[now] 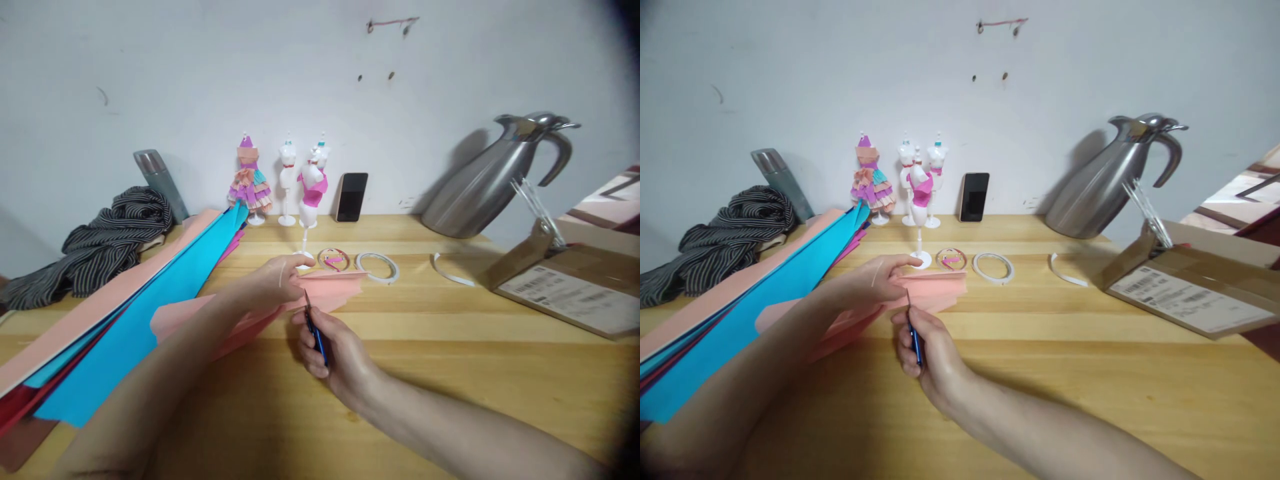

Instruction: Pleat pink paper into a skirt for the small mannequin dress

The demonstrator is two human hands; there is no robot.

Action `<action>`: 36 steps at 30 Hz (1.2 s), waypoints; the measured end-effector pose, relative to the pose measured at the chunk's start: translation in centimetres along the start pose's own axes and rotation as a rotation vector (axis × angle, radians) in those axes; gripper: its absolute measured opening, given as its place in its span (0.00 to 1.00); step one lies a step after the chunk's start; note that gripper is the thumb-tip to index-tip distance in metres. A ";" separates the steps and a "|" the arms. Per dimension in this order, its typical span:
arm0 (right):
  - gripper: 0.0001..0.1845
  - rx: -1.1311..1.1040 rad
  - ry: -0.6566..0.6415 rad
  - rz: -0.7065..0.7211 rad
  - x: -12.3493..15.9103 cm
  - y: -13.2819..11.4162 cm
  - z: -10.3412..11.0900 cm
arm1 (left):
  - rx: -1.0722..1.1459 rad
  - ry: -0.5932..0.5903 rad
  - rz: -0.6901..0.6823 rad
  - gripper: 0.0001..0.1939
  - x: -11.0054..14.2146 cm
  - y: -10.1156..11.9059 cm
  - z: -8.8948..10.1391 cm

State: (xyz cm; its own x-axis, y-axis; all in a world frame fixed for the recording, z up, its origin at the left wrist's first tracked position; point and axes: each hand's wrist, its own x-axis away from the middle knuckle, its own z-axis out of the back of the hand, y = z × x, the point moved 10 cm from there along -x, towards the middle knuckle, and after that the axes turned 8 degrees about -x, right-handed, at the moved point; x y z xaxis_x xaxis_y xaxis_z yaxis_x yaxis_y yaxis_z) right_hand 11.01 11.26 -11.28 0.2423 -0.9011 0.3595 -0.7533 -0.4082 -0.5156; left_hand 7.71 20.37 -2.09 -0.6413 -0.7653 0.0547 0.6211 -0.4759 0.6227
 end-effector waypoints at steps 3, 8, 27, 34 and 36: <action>0.18 -0.012 -0.002 -0.002 0.0 0.0 0.0 | -0.007 -0.021 0.011 0.37 0.0 0.0 -0.1; 0.17 -0.035 -0.021 -0.023 0.0 0.1 -0.1 | 0.014 -0.024 0.048 0.38 0.3 0.1 0.0; 0.18 -0.075 -0.052 -0.040 0.1 0.2 -0.4 | 0.084 -0.045 0.059 0.38 0.3 0.0 -0.3; 0.17 -0.062 -0.060 -0.036 0.0 0.3 -0.3 | 0.096 -0.053 0.068 0.39 0.6 0.2 -0.1; 0.17 -0.066 -0.066 -0.034 0.0 0.3 -0.4 | 0.093 -0.054 0.067 0.40 0.6 0.2 -0.1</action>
State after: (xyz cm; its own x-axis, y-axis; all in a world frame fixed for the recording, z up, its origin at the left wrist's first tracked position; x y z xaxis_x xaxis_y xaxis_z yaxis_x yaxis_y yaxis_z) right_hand 10.59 11.21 -11.12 0.3069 -0.8953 0.3230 -0.7819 -0.4306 -0.4508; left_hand 7.51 19.77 -1.99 -0.6246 -0.7686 0.1387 0.6206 -0.3806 0.6856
